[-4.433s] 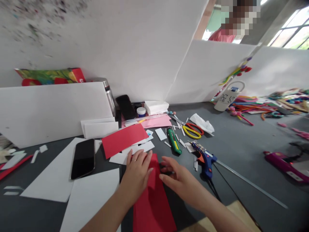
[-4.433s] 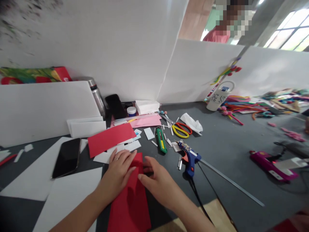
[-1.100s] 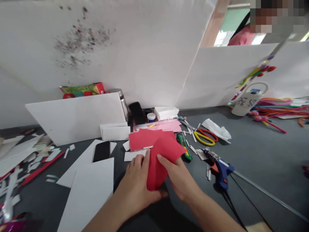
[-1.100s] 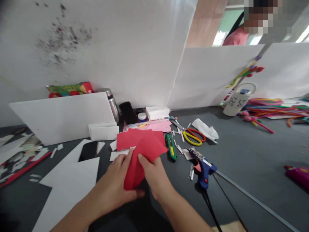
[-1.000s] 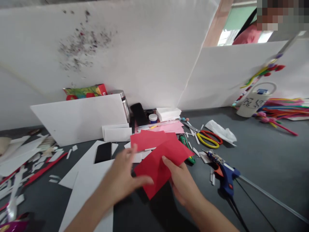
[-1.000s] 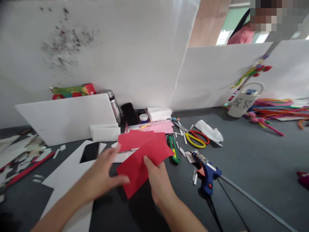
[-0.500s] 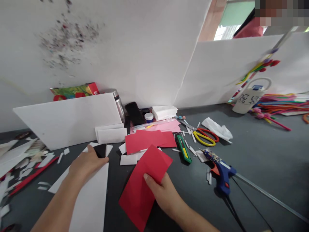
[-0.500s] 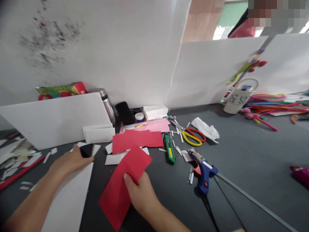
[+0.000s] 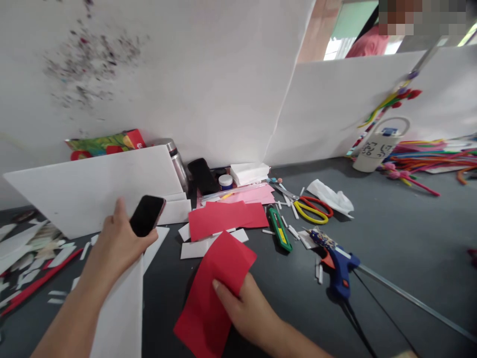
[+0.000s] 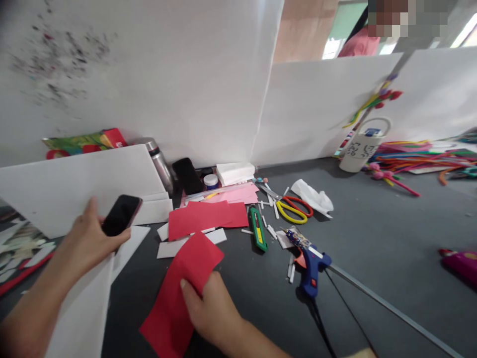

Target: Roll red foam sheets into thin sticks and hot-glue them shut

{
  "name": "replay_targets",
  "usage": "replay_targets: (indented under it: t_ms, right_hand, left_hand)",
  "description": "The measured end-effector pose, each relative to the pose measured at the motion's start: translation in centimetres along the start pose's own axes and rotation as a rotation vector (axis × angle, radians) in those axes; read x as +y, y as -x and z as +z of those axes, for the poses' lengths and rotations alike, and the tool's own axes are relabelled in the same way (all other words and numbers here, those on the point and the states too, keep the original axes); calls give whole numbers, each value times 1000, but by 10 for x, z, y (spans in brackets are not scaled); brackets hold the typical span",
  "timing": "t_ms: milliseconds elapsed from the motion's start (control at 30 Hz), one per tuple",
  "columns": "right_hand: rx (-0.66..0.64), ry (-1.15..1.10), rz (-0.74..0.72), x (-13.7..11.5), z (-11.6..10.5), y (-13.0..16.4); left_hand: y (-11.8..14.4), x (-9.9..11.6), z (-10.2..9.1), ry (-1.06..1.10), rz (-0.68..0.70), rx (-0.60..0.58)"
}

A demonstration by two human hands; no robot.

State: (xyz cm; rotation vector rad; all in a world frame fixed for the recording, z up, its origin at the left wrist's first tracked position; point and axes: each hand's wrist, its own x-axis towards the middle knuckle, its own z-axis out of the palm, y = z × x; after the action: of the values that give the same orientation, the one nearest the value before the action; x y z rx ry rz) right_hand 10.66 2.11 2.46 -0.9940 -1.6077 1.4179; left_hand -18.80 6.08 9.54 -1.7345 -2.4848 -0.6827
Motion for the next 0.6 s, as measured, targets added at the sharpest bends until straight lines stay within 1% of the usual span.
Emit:
replay_targets:
  t_ms: [33,67,133,200,267,333,400,467,500,533,600]
  right_hand:
    - [-27,25,-24,-1,0,1]
    - [-55,44,-40,-2,0,2]
    - [-91,58,-37,-2,0,3]
    - [-102,39,-6,-1,-1,3]
    - [-104,13,20,0,-3,1]
    - [-111,8,30,1,-4,-1]
    - [-123,24,35,1,-5,-3]
    - [-135,38,44,1,-5,-4]
    - [-137,41,45,1,-5,-4]
    - [-136,41,43,1,-5,-4]
    - [-138,40,27,2,-4,-5]
  left_hand:
    - [-2,8,-4,-73,-27,39]
    - [-4,17,-7,-100,-12,57]
    - [-8,33,-12,-57,44,106]
    - [-13,45,-16,34,102,146]
    - [-18,54,-23,100,135,136]
    - [-19,56,-34,72,126,118]
    - [-13,52,-44,-29,78,135]
    - [0,38,-48,-118,36,135]
    - [7,28,-46,-139,25,121]
    - [16,17,-41,-153,12,82]
    - [30,-6,-26,-177,-26,-1]
